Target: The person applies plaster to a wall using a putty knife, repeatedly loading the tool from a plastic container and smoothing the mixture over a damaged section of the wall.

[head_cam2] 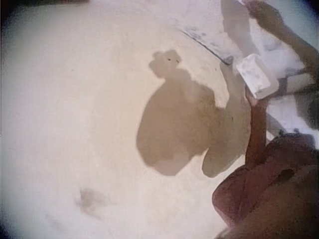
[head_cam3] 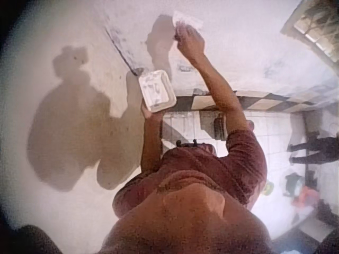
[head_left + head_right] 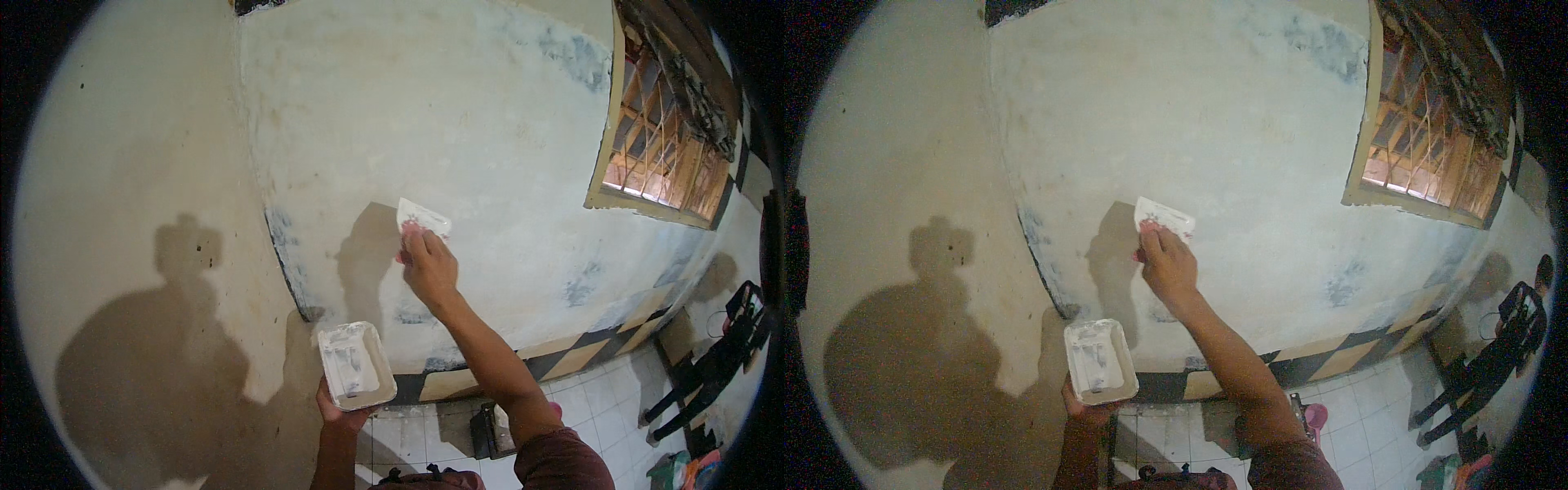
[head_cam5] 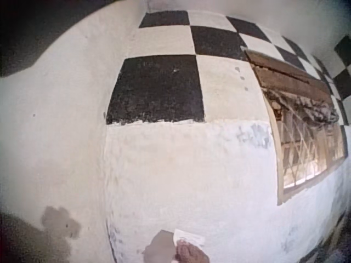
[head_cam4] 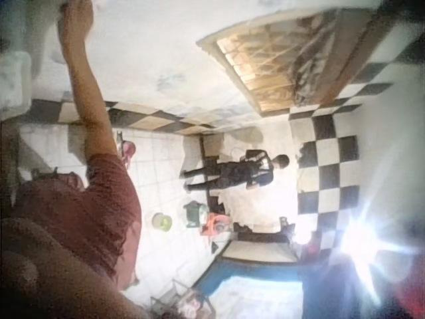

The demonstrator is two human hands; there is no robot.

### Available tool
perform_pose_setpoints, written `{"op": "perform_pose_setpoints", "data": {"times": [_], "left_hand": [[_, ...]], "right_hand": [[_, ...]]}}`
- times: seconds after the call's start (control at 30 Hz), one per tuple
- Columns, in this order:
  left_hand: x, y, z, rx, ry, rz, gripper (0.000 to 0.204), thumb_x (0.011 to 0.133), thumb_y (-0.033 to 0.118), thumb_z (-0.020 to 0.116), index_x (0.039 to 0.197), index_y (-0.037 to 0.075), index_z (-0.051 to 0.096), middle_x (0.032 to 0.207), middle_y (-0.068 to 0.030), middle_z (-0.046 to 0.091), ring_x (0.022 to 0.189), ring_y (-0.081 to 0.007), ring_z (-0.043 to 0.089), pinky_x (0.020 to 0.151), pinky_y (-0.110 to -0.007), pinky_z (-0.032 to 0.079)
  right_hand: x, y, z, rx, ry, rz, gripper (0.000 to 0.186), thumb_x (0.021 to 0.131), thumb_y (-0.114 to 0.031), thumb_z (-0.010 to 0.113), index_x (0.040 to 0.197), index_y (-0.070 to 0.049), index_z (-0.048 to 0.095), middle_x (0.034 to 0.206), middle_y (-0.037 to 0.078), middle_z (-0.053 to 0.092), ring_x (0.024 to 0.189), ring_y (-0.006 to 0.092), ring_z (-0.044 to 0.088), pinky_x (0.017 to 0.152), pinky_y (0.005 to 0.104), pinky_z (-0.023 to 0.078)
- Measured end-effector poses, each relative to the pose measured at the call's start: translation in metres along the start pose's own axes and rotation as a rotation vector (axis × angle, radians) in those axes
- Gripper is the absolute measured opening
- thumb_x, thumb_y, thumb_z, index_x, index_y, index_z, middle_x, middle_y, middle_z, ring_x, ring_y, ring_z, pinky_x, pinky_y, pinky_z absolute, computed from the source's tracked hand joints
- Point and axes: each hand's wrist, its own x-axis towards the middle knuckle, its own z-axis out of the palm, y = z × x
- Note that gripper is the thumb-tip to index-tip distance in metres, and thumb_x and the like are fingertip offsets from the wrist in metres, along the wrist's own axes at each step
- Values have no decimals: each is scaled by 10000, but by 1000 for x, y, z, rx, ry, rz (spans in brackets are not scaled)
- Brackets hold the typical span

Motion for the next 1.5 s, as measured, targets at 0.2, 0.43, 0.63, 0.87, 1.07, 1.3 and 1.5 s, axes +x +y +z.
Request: {"op": "perform_pose_setpoints", "data": {"times": [0.2,0.43,0.63,0.87,1.07,1.3,1.5], "left_hand": [[9,-8,1,42,-89,-116,542,916,507,402,1304,158,548,1228,-108,604,1077,-373,610,821,-635,510],[12,-16,2,57,66,-95,548,924,482,404,1324,127,520,1272,-137,574,1142,-382,569,879,-646,471],[22,-34,16,-20,-59,-129,550,937,441,405,1340,76,487,1246,-163,589,1073,-397,617,830,-648,523],[25,-30,10,29,-14,-148,574,906,513,430,1326,132,519,1247,-130,589,1133,-389,579,861,-680,464],[27,-36,15,71,67,-115,566,900,513,429,1321,147,527,1251,-127,588,1123,-386,581,845,-666,478],[18,-28,11,60,48,-66,545,921,474,420,1308,104,521,1211,-136,604,1029,-372,634,790,-611,549],[14,-14,-1,177,-15,13,546,908,534,388,1286,177,558,1240,-91,593,1106,-359,590,834,-611,501]], "right_hand": [[-18,108,-18,-371,-122,-219,396,701,-197,736,1046,-86,578,999,62,569,898,255,565,789,423,466],[-58,103,-30,-296,-207,-232,407,670,-185,742,1041,-108,596,1053,60,580,1025,267,577,824,422,475],[-18,132,-34,-344,-121,-206,388,681,-160,730,1040,-90,602,1021,60,595,964,291,582,819,412,478],[-74,121,-58,-97,-123,-68,316,743,-72,675,1044,-67,581,889,116,622,838,313,601,794,437,484],[0,182,-142,-106,331,454,114,845,-26,547,770,-26,460,661,141,510,594,286,495,573,350,420],[24,158,-72,-15,232,416,137,864,-140,544,915,-27,603,810,164,625,759,360,617,700,430,494],[-3,46,50,71,7,161,175,818,-90,615,988,-68,577,951,152,620,791,383,611,676,433,510]]}}
